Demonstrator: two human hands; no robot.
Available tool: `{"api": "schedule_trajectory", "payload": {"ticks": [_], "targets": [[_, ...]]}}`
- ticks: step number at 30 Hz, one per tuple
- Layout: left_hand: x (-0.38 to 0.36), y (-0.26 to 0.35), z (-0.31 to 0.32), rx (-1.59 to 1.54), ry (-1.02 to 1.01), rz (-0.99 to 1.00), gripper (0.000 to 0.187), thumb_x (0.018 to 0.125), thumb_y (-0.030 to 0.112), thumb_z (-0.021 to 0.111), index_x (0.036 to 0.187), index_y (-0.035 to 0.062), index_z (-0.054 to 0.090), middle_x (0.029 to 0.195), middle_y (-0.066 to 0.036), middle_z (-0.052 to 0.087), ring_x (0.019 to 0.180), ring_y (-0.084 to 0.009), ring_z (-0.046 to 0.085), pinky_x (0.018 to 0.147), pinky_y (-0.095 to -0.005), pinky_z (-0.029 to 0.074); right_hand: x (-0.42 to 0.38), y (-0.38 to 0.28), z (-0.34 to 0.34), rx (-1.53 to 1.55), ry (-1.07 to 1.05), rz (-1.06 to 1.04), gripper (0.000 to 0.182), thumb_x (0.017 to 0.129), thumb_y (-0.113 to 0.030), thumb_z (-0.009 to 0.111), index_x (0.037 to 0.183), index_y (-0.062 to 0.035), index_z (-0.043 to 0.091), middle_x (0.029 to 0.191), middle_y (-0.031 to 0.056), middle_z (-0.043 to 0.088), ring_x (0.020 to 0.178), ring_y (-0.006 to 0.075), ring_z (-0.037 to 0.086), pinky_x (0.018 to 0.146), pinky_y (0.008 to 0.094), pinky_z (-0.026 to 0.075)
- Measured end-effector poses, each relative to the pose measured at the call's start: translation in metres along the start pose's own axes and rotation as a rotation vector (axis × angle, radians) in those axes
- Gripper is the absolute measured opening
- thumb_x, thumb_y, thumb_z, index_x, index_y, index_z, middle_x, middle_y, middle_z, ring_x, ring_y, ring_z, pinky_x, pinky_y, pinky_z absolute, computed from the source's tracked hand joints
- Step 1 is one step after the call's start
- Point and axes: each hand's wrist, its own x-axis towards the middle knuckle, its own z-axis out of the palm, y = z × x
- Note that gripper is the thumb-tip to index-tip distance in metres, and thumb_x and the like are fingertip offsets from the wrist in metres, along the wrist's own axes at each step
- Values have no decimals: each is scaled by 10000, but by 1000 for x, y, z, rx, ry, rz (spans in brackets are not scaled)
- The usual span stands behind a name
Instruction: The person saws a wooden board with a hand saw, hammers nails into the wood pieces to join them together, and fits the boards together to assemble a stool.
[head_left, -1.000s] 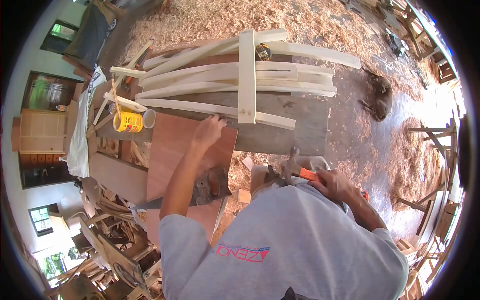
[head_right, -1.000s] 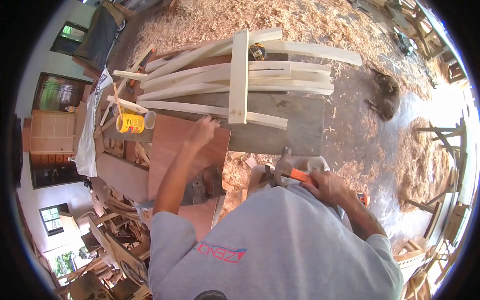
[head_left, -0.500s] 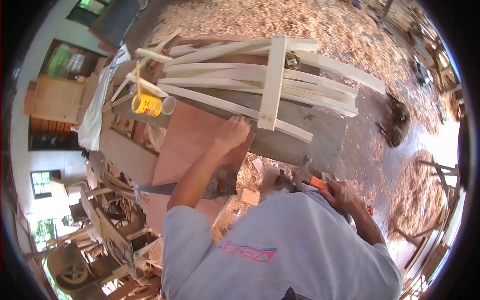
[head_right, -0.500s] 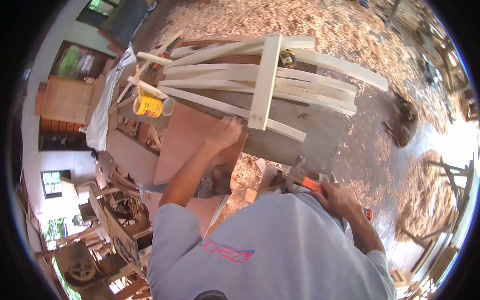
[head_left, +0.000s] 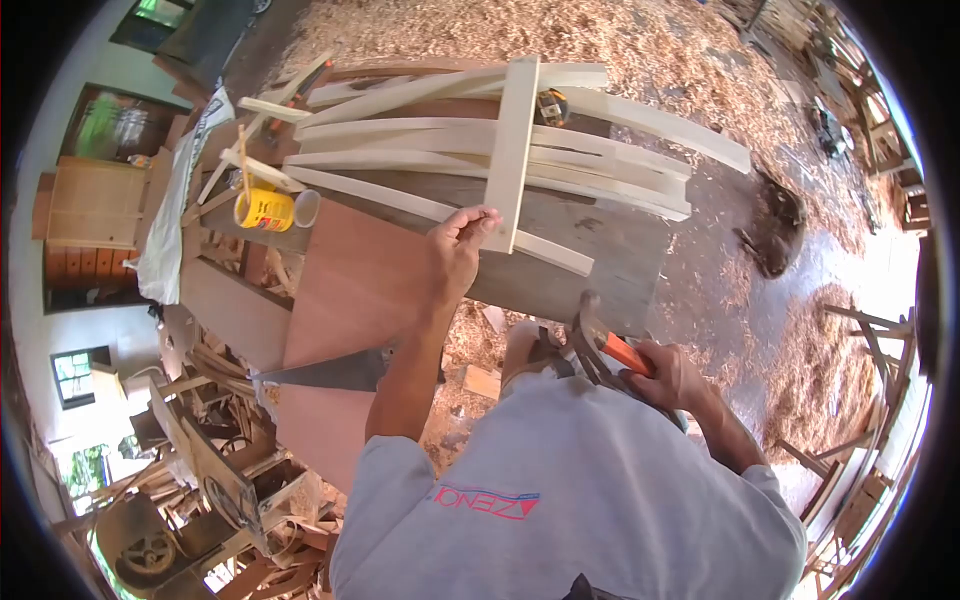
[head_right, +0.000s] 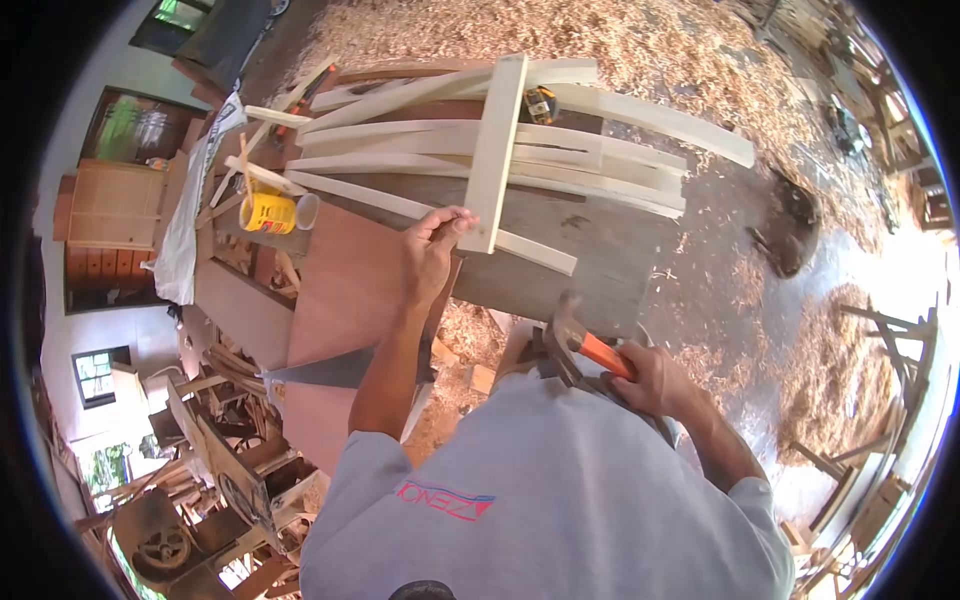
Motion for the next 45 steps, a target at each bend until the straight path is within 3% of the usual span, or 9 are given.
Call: {"api": "schedule_trajectory", "payload": {"ticks": [12, 16, 22, 32, 34, 37, 38, 43, 45], "targets": [[20, -23, 6, 248, -63, 146, 82, 876, 22, 643, 927, -7, 700, 883, -39, 673, 805, -99, 601, 732, -244, 483, 12, -14, -8, 164, 113, -59, 243, 914, -211, 591, 961, 28, 583, 619, 191, 548, 530, 306, 548, 520, 384, 423], [21, -24, 6, 148, -33, -13, 90, 879, 21, 635, 935, -11, 698, 874, -49, 673, 802, -106, 605, 733, -246, 484, 19, -31, -15, 240, 83, -120, 235, 934, -209, 567, 968, 24, 575, 627, 185, 548, 535, 288, 554, 524, 381, 425], [17, -25, 10, 249, -53, 192, 87, 869, 17, 641, 927, -15, 697, 872, -71, 686, 809, -127, 630, 754, -260, 499, 43, -74, -30, 278, 249, -227, 230, 950, -183, 550, 1053, 22, 537, 618, 166, 546, 541, 264, 576, 532, 382, 430], [22, -35, 11, 266, -24, 176, 81, 845, 6, 660, 917, -13, 692, 847, -96, 692, 787, -141, 642, 729, -266, 503, 122, -105, -53, 151, 189, -133, 244, 974, -222, 493, 1019, 17, 524, 649, 196, 562, 565, 338, 564, 542, 425, 421], [26, -37, 10, 258, -21, 176, 80, 842, 1, 661, 914, -15, 690, 845, -97, 690, 785, -140, 642, 728, -267, 504, 126, -101, -57, 120, 99, -85, 238, 987, -228, 482, 1013, -2, 551, 624, 41, 513, 539, 113, 502, 493, 301, 412], [18, -38, 9, 309, -32, 216, 85, 866, 29, 651, 926, 1, 705, 863, -38, 692, 795, -80, 594, 735, -242, 481, 118, -110, -61, 183, 309, -255, 239, 984, -223, 469, 992, 9, 524, 604, 169, 531, 493, 300, 528, 499, 416, 398], [17, -30, 12, 279, -39, 187, 86, 868, 25, 647, 929, -2, 702, 862, -38, 685, 804, -82, 597, 736, -244, 483, 113, -116, -65, 214, 300, -216, 236, 990, -220, 477, 1041, 0, 545, 658, 53, 531, 559, 108, 504, 494, 313, 408], [18, -32, 11, 252, -56, 133, 58, 837, -37, 647, 889, -50, 670, 877, -91, 683, 815, -129, 636, 740, -249, 499, 122, -82, -19, 110, 457, -353, 175, 992, -164, 455, 1027, -6, 523, 640, 64, 502, 556, 112, 477, 494, 333, 396], [17, -37, 10, 168, -42, 154, 76, 839, -30, 646, 909, -43, 672, 883, -94, 681, 813, -132, 633, 740, -247, 499, 123, -80, -20, 121, 318, -339, 151, 970, -164, 494, 1003, -17, 493, 606, 200, 541, 490, 332, 546, 485, 428, 404]]}}
